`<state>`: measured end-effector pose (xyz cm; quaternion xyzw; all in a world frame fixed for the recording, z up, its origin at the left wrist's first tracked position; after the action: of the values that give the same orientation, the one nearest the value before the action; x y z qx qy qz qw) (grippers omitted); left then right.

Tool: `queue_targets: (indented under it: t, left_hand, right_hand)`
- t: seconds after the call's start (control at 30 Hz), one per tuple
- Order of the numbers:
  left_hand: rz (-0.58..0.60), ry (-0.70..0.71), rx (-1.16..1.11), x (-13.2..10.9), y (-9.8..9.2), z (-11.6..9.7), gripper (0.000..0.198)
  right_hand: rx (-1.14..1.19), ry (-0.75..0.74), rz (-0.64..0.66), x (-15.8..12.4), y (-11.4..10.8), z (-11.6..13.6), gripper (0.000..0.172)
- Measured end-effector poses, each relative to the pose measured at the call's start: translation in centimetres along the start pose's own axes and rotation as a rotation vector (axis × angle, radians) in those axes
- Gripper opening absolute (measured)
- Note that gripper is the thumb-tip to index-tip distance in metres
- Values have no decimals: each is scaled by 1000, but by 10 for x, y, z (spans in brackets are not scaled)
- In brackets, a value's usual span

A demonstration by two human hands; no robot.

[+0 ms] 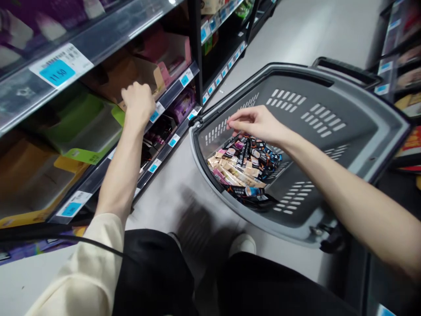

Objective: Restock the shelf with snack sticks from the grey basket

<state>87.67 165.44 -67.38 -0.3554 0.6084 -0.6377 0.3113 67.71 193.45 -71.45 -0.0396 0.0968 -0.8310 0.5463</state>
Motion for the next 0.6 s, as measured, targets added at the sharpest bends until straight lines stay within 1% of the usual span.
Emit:
queue_targets:
  t: [0.07, 0.13, 0.2, 0.23, 0.3, 0.37, 0.4, 0.47, 0.53, 0.6]
  left_hand:
    - [-106, -1, 116, -15, -17, -17, 61]
    - [-218, 45, 127, -30, -32, -36, 53]
    - [-343, 93, 89, -44, -42, -57, 46]
    - [-392, 146, 54, -50, -45, -68, 44]
    - [-458, 330, -39, -62, -47, -92, 41]
    - [-465, 597, -125, -74, -41, -115, 35]
    - [-458, 736, -149, -80, -35, -126, 34]
    - [-419, 972, -140, -90, -17, -145, 32]
    - [-346, 1139, -90, -97, 5, -157, 32]
    - [-252, 1254, -35, -101, 27, -162, 29]
  right_hand:
    - [-189, -13, 146, 2, -1, -7, 23]
    - [-422, 3, 338, 4, 1, -18, 24]
    - [-619, 80, 545, 4, 8, -34, 29]
    - [-695, 128, 639, 4, 14, -43, 30]
    - [-793, 205, 784, 1, 29, -64, 33]
    - [-828, 242, 861, -4, 47, -84, 35]
    - [-830, 251, 879, -8, 56, -94, 35]
    - [-843, 274, 894, -16, 70, -112, 34]
    - [-868, 294, 881, -24, 79, -127, 36]
    - [-869, 296, 859, -32, 82, -136, 37]
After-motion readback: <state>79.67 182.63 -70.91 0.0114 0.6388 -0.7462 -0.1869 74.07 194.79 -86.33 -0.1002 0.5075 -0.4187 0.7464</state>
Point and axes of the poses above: each hand's wrist, its own x-axis towards the middle knuckle, its own y-axis out of the palm, z = x × y, the point moved 1 cm from there along x, towards the middle knuckle, and after that the axes turned 10 degrees about x, right-handed, at the moved point
